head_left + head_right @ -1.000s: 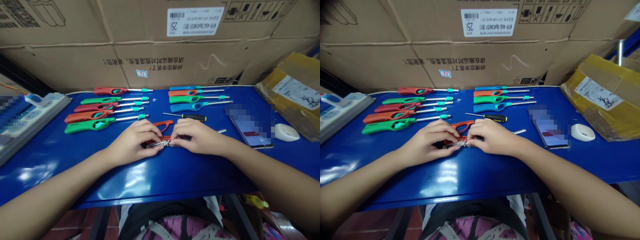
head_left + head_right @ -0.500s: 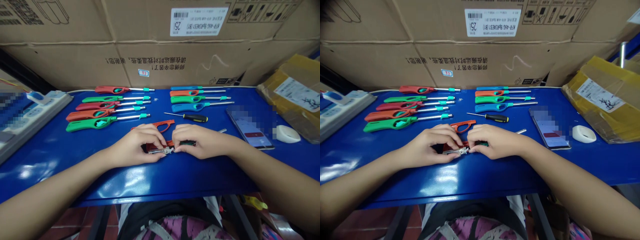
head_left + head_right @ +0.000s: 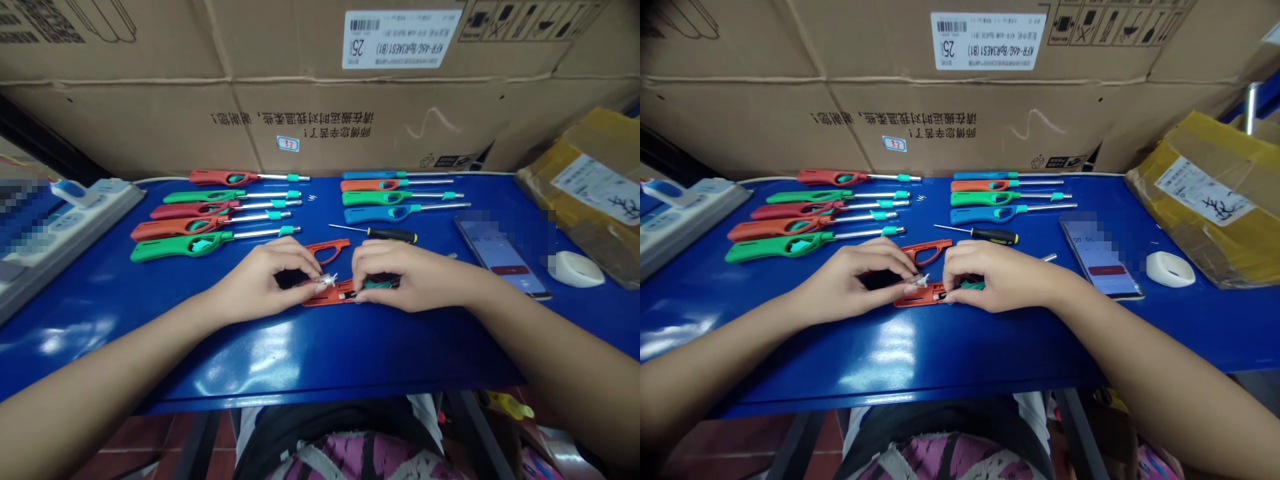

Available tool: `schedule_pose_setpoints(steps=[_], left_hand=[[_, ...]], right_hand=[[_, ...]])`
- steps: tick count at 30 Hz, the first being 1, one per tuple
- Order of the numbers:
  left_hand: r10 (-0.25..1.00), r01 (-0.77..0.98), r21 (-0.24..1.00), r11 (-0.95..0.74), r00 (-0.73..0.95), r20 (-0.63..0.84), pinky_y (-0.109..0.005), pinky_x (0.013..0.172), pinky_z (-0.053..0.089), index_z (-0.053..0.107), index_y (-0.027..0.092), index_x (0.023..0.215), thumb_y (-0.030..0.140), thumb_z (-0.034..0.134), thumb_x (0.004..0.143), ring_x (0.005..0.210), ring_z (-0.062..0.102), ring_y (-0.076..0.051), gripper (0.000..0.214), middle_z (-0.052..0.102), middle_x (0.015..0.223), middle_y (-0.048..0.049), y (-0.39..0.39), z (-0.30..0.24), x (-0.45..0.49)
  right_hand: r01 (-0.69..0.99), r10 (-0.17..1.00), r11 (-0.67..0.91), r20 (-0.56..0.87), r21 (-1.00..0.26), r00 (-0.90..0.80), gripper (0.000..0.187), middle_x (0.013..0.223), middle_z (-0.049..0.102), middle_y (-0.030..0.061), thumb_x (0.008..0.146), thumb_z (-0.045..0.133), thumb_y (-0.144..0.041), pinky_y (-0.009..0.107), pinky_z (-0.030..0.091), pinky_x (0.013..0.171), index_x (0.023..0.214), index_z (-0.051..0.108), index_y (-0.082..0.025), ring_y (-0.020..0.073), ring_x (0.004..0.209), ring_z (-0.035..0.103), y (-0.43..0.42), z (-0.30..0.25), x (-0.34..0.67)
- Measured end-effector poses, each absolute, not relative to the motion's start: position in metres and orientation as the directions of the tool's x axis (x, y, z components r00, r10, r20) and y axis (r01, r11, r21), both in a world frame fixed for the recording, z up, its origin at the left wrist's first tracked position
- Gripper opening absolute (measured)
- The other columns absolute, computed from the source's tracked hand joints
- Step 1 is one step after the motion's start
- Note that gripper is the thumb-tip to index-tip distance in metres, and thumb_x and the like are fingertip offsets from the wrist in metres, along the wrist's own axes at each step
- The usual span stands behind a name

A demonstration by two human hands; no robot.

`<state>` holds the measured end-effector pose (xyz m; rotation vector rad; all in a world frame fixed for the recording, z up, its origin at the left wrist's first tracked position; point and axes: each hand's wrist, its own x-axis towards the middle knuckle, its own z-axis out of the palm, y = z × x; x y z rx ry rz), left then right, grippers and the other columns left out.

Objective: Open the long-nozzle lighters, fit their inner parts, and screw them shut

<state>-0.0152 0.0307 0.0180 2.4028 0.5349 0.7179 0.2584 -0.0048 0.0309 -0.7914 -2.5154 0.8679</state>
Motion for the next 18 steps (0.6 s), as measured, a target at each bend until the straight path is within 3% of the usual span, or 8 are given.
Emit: schedule_pose_setpoints(steps=[6,11,14,18], left_hand=[[0.530,0.332,0.469,-0.819,0.750,0.395,-0.034,0.088,0.054,0.075,0.018,0.099,0.028,0.068,0.095,0.095,0.067,-0.019,0.014,0.074,0.102,-0.0069,0.032,0.011,-0.012],[0.608,0.440,0.438,-0.784,0.685,0.401,-0.036,0.091,0.054,0.073,0.018,0.114,0.035,0.065,0.096,0.102,0.066,-0.022,0.025,0.072,0.109,-0.0086,0.031,0.014,-0.015],[0.656,0.537,0.381,-0.753,0.658,0.370,-0.041,0.093,0.054,0.072,0.018,0.114,0.037,0.064,0.095,0.105,0.066,-0.026,0.029,0.070,0.112,-0.0095,0.032,0.018,-0.019],[0.715,0.638,0.322,-0.699,0.636,0.290,-0.038,0.080,0.055,0.073,0.018,0.107,0.030,0.056,0.095,0.097,0.067,-0.026,0.024,0.071,0.105,-0.0081,0.036,0.021,-0.023]], right_hand=[[0.601,0.713,0.603,0.017,-0.524,-0.701,0.037,0.109,0.064,0.0049,0.085,0.077,-0.045,0.032,0.043,0.080,0.109,0.061,-0.021,0.0204,0.095,0.058,-0.010,0.043,0.262],[0.731,0.755,0.512,-0.171,-0.450,-0.633,0.038,0.099,0.065,0.0013,0.083,0.076,-0.049,0.028,0.036,0.061,0.108,0.059,-0.025,0.0169,0.076,0.055,-0.010,0.049,0.271],[0.757,0.757,0.491,-0.218,-0.432,-0.616,0.042,0.099,0.066,0.0006,0.082,0.076,-0.050,0.027,0.036,0.059,0.112,0.059,-0.026,0.0163,0.073,0.054,-0.012,0.050,0.274],[0.737,0.735,0.510,-0.221,-0.444,-0.641,0.029,0.097,0.067,0.0009,0.084,0.073,-0.039,0.027,0.037,0.061,0.108,0.062,-0.025,0.0162,0.075,0.056,-0.015,0.051,0.272]])
